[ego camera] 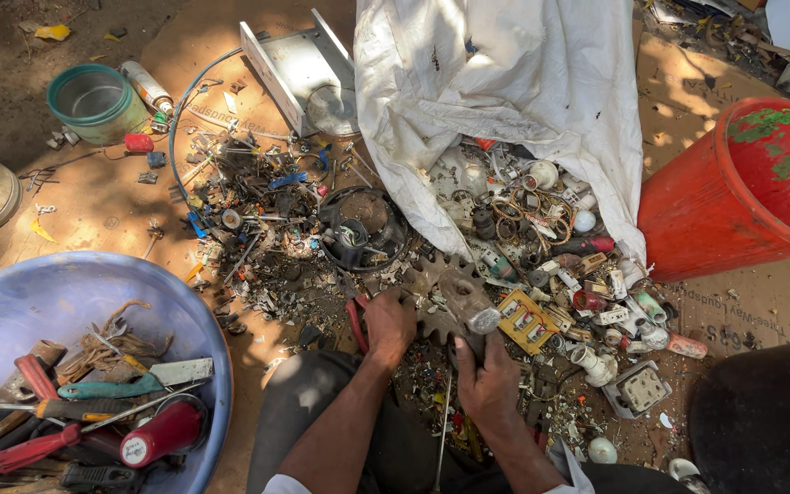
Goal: The person sits on the ground surrounded by electronic waste and uses a hammer and pliers to break apart and disassemble various small electronic components. They repeatedly strike items against a metal gear to separate parts and extract materials.
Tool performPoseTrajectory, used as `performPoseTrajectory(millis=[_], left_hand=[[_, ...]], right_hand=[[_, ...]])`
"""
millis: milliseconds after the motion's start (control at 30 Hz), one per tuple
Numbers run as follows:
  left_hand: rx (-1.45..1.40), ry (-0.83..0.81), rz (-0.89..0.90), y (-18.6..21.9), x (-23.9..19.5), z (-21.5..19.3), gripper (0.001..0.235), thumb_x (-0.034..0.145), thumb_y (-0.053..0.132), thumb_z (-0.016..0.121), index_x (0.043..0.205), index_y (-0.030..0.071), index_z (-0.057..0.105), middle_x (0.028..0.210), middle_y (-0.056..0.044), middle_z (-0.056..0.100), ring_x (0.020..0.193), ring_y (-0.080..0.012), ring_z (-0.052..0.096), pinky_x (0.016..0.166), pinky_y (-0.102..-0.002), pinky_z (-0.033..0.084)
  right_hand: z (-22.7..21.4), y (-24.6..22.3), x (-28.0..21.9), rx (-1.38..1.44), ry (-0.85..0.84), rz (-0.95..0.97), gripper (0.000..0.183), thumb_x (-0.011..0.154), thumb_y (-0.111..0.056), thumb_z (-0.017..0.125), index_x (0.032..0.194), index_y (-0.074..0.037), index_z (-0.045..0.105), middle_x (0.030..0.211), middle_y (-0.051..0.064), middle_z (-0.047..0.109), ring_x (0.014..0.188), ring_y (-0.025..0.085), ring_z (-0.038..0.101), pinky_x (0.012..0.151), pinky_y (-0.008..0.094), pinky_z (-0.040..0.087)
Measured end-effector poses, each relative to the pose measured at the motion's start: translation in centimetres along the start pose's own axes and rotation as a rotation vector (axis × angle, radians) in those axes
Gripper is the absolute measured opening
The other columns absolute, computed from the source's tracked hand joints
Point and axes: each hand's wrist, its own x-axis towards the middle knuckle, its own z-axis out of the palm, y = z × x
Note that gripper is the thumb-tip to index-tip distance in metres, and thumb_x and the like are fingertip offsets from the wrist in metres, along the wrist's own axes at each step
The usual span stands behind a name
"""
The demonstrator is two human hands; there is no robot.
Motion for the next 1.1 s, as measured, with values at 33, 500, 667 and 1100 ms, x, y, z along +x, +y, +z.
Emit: performPoseTrajectory(millis=[33, 500, 667, 1100], left_hand=[[-0.02, -0.051, -0.06, 0.0, 0.0, 0.0, 0.019, 0.09, 0.012, 0.063, 0.09, 0.0, 0.078, 0.081, -0.017, 0.076, 0.062, -0.0228, 0.072, 0.059, -0.041, 0.059], [-0.277, 0.121, -0.42, 1.3, 1.0, -2.4, 0.027, 0.092, 0.02, 0.062, 0.107, 0.004, 0.078, 0.086, -0.015, 0.077, 0.071, -0.0266, 0.073, 0.072, -0.041, 0.057], [-0.371, 0.205, -0.388, 0.6, 1.4, -2.5, 0.027, 0.088, 0.019, 0.065, 0.105, 0.002, 0.079, 0.089, -0.016, 0.078, 0.08, -0.024, 0.073, 0.078, -0.039, 0.055], [0.045, -0.01, 0.111, 2.6, 2.2, -0.7, 0.03, 0.094, 0.021, 0.062, 0.117, 0.008, 0.075, 0.1, -0.025, 0.067, 0.093, -0.0407, 0.067, 0.081, -0.049, 0.054]], right_hand=[[0.4, -0.1, 0.3, -0.036, -0.047, 0.039, 0.046, 0.1, -0.032, 0.062, 0.127, 0.005, 0.059, 0.078, 0.018, 0.073, 0.057, 0.023, 0.073, 0.047, 0.037, 0.056], [-0.1, 0.1, 0.3, 0.034, -0.036, -0.046, 0.044, 0.1, -0.037, 0.057, 0.125, -0.001, 0.057, 0.069, 0.014, 0.074, 0.048, 0.025, 0.067, 0.044, 0.038, 0.054], [0.4, 0.0, 2.2, -0.499, -0.474, 0.227, 0.037, 0.104, -0.039, 0.058, 0.125, -0.009, 0.061, 0.077, 0.019, 0.074, 0.065, 0.032, 0.071, 0.062, 0.046, 0.052], [-0.6, 1.6, -2.6, 0.516, -0.436, 0.893, 0.033, 0.097, -0.031, 0.064, 0.11, -0.001, 0.063, 0.067, 0.004, 0.055, 0.05, 0.018, 0.052, 0.049, 0.04, 0.043]])
